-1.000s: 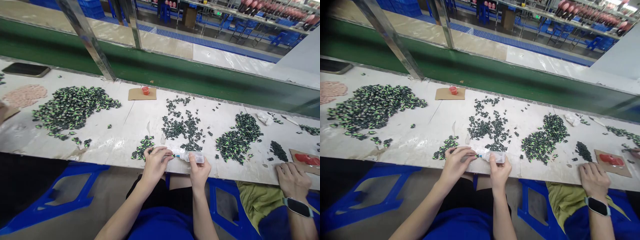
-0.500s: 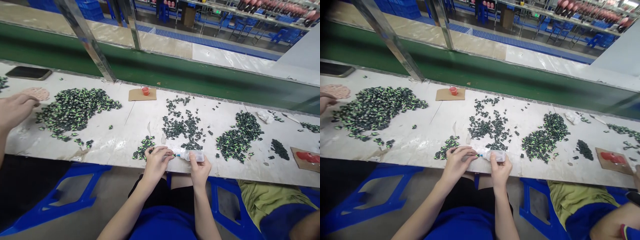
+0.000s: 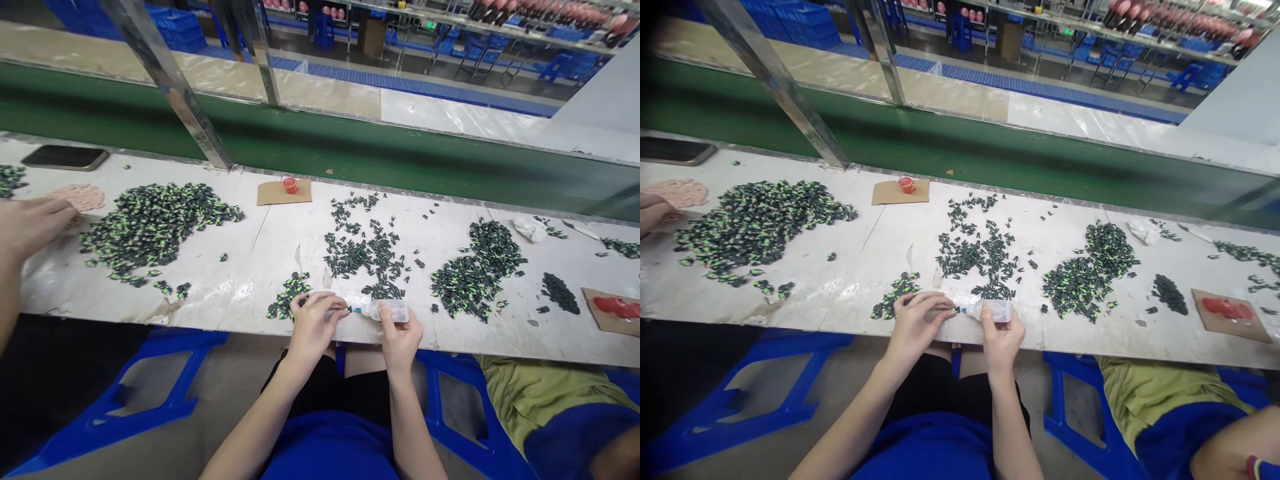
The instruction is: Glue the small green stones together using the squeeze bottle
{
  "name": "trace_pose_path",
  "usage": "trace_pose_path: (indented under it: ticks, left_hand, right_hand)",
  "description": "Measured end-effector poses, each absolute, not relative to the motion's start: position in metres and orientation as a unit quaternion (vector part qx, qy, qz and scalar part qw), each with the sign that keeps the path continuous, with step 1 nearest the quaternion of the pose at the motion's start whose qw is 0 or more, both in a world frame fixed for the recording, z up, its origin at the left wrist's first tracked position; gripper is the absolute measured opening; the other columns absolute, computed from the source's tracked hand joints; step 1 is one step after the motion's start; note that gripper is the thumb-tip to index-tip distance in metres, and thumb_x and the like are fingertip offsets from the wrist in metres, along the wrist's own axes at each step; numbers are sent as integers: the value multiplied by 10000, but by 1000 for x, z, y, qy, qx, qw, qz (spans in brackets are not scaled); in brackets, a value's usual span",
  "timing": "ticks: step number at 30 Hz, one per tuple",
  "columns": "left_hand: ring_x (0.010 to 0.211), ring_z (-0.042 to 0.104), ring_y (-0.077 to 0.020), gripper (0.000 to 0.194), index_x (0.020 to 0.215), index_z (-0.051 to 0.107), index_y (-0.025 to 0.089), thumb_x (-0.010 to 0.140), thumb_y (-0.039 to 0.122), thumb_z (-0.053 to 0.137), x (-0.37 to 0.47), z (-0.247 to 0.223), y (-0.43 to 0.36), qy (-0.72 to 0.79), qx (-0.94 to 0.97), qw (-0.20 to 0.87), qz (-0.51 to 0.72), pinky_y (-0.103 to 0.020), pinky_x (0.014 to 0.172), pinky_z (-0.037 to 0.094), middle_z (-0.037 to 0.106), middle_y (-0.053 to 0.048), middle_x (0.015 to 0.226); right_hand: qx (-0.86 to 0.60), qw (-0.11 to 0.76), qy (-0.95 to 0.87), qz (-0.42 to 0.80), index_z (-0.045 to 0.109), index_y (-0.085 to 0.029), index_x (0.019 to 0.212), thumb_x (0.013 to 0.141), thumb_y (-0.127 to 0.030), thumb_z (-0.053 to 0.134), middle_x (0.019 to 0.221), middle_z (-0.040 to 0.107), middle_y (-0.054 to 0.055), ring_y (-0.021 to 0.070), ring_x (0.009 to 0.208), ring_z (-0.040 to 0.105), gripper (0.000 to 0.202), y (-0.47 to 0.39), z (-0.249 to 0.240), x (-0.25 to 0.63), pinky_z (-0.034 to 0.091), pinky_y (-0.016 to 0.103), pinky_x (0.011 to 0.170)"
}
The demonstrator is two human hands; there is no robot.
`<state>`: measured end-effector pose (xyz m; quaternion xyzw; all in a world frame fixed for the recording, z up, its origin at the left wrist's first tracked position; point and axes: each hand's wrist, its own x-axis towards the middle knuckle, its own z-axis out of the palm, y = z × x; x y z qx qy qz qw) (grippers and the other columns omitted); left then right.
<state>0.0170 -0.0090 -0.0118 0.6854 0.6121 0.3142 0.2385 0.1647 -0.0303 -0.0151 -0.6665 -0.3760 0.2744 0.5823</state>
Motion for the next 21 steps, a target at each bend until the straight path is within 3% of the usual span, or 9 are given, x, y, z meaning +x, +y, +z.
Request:
trace_pose_path:
  ticks: [21]
  left_hand:
    - [967, 668, -221, 148, 728, 690, 253, 747, 114, 735, 19, -9, -8, 616, 673, 255, 320, -457, 973, 246, 762, 26, 845]
  right_hand:
    - [-668, 592, -363, 267, 651, -151, 687, 675, -403, 707, 614, 676, 28, 183, 578, 613, 259, -28, -16, 165, 487, 284, 551]
